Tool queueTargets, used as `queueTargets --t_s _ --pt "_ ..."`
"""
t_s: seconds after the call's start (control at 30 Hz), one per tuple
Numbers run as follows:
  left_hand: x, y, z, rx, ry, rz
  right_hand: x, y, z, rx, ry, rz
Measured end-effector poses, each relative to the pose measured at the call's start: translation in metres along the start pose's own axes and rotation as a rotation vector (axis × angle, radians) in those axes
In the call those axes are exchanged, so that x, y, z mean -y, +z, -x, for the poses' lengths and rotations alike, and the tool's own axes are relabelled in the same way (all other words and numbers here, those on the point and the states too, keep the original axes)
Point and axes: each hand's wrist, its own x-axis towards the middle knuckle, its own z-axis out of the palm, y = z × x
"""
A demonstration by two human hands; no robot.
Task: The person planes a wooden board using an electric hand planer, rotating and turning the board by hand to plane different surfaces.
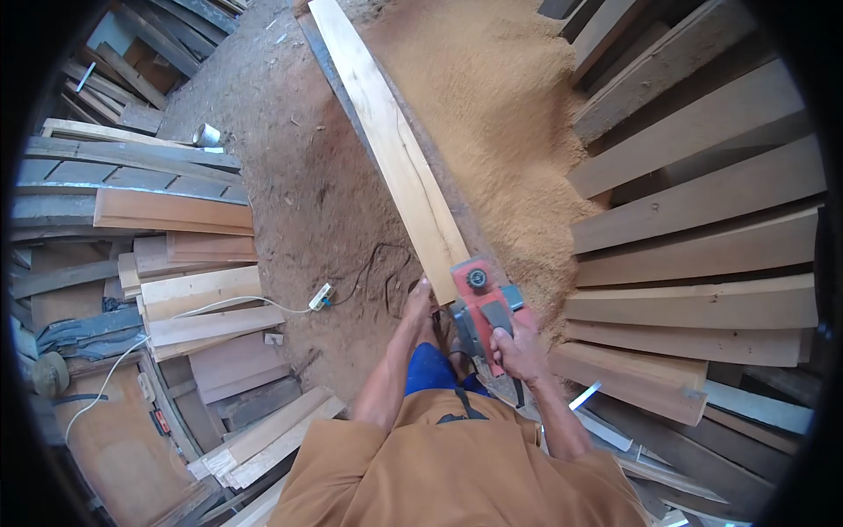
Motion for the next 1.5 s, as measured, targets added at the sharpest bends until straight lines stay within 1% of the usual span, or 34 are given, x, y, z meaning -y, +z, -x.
queueTargets --t_s 0.03,0.07,0.1,0.2,0.27,0.37,0.47,0.5,0.57,0.6,0.67,0.73,0.83,0.93,1.03,1.07,1.1,1.13,1.2,1.23,1.27,1.3,1.33,1.4,1.43,1.5 --pt "0.0 -0.002 0.001 0.0 -0.027 0.096 0.004 0.002 -0.001 0.021 0.009 0.005" --pt "-0.002 -0.003 0.001 0.002 -0.048 0.193 -0.008 0.004 -0.005 0.036 -0.031 0.02" --pt "-0.004 -0.003 0.001 0.004 -0.06 0.22 -0.031 0.008 -0.009 0.052 -0.071 0.036" --pt "-0.006 -0.005 0.013 0.006 -0.084 0.291 -0.057 0.017 -0.017 -0.002 -0.213 0.17" --pt "-0.002 -0.005 0.014 0.01 -0.071 0.326 -0.027 0.021 -0.022 -0.015 -0.206 0.212" --pt "0.022 -0.009 -0.001 0.081 0.058 0.464 -0.007 0.038 -0.068 -0.074 -0.259 0.264" --pt "0.013 -0.012 0.008 0.075 -0.011 0.322 0.044 0.054 -0.13 -0.052 -0.285 0.22" --pt "0.009 -0.013 0.01 0.086 -0.066 0.327 0.066 0.058 -0.154 -0.05 -0.283 0.226" --pt "-0.009 -0.004 0.022 0.044 -0.064 0.315 0.103 0.065 -0.213 -0.05 -0.321 0.35" --pt "-0.015 0.0 0.025 0.024 -0.066 0.308 0.117 0.073 -0.245 -0.189 -0.426 0.366" --pt "-0.008 -0.005 0.019 0.016 -0.079 0.293 0.165 0.074 -0.286 -0.179 -0.457 0.447" --pt "-0.003 -0.006 0.014 0.044 -0.079 0.3 0.191 0.074 -0.316 0.029 -0.271 0.123" --pt "-0.006 -0.01 0.013 0.079 -0.11 0.28 0.178 0.071 -0.307 0.155 -0.22 0.043" --pt "-0.005 -0.015 0.011 0.102 -0.133 0.336 0.141 0.068 -0.259 0.148 -0.151 0.091" --pt "-0.012 -0.015 0.018 0.072 -0.144 0.383 0.064 0.07 -0.191 0.017 -0.294 0.16" --pt "-0.017 -0.013 0.017 0.053 -0.14 0.396 0.051 0.066 -0.16 0.028 -0.283 0.193" --pt "-0.004 -0.01 0.009 0.001 -0.004 0.501 0.038 0.062 -0.129 0.039 -0.273 0.226" --pt "0.014 -0.019 -0.004 0.039 -0.028 0.473 0.03 0.058 -0.097 0.07 -0.229 0.255" --pt "0.041 -0.04 -0.026 0.112 -0.067 0.415 -0.001 0.055 -0.054 0.04 -0.259 0.213" --pt "0.022 -0.033 -0.011 0.18 -0.09 0.489 -0.003 0.055 -0.045 0.064 -0.2 0.169" --pt "0.022 -0.033 -0.01 0.172 -0.073 0.485 -0.001 0.055 -0.036 0.09 -0.136 0.126" --pt "0.022 -0.032 -0.009 0.164 -0.054 0.483 0.002 0.055 -0.033 0.117 -0.072 0.083" --pt "0.021 -0.03 -0.01 0.157 -0.034 0.479 0.0 0.057 -0.043 0.076 -0.114 0.142" --pt "0.015 -0.018 -0.002 0.059 0.006 0.565 0.001 0.071 -0.076 -0.017 -0.202 0.25" --pt "0.01 -0.015 0.0 0.015 0.026 0.606 0.014 0.077 -0.095 -0.039 -0.227 0.237" --pt "0.009 -0.021 -0.002 0.097 -0.058 0.51 0.049 0.087 -0.146 -0.075 -0.276 0.222"
